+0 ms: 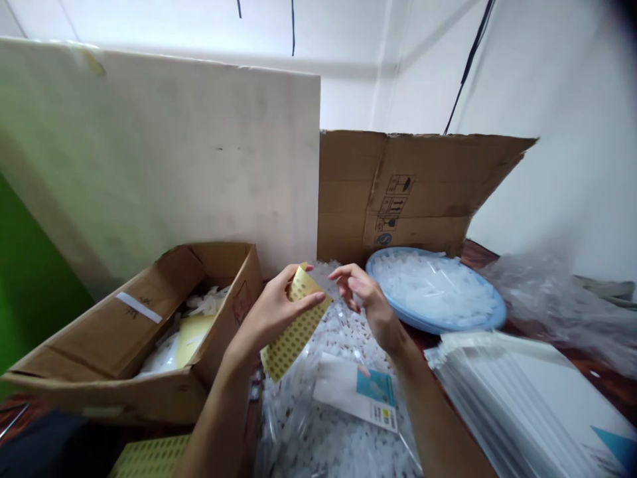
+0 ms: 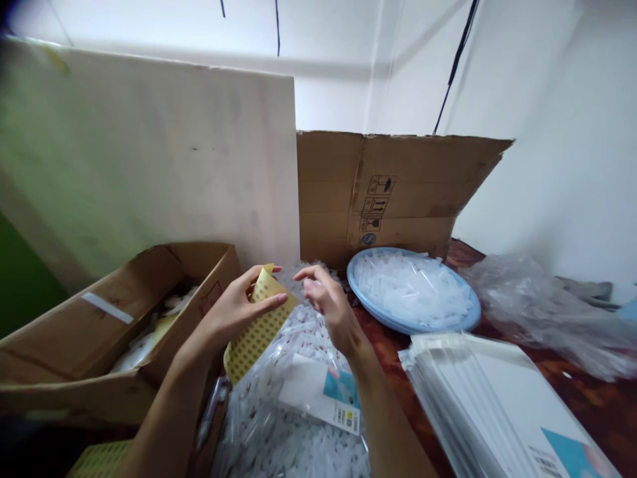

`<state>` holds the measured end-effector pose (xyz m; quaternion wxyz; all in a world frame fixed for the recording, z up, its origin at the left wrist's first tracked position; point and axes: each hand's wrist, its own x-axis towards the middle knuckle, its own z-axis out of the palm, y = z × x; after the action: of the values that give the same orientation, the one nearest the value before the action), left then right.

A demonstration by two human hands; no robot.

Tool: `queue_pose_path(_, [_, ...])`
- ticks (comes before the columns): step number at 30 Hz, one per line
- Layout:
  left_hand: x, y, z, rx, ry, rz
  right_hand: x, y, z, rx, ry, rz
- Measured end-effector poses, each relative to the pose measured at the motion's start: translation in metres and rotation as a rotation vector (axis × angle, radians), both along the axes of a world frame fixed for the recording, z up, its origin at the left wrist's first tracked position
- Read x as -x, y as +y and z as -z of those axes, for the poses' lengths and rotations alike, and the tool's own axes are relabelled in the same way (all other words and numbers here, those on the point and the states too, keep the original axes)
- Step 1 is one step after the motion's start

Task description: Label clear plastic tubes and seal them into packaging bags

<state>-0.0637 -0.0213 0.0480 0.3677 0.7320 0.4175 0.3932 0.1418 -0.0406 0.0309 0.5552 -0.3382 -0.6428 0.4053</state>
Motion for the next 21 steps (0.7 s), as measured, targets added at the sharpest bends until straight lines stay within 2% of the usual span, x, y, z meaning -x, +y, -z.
queue_pose_path(4, [0.001, 0.002, 0.002, -0.028, 0.06, -0.077, -0.006, 0.005, 0.008, 0.058, 0.259, -0.032])
queue_pose_path(12, [0.004, 0.004, 0.009, -0.092, 0.202, -0.091, -0.011, 0.006, 0.01, -0.083, 0.406, 0.058])
queue_pose_path(17, [-0.006, 0.014, 0.038, -0.181, 0.297, -0.057, -0.012, 0.009, 0.01, -0.099, 0.336, 0.146])
queue_pose_path(21, [-0.029, 0.018, 0.06, -0.24, 0.466, -0.086, -0.013, 0.011, 0.008, -0.119, 0.246, 0.254])
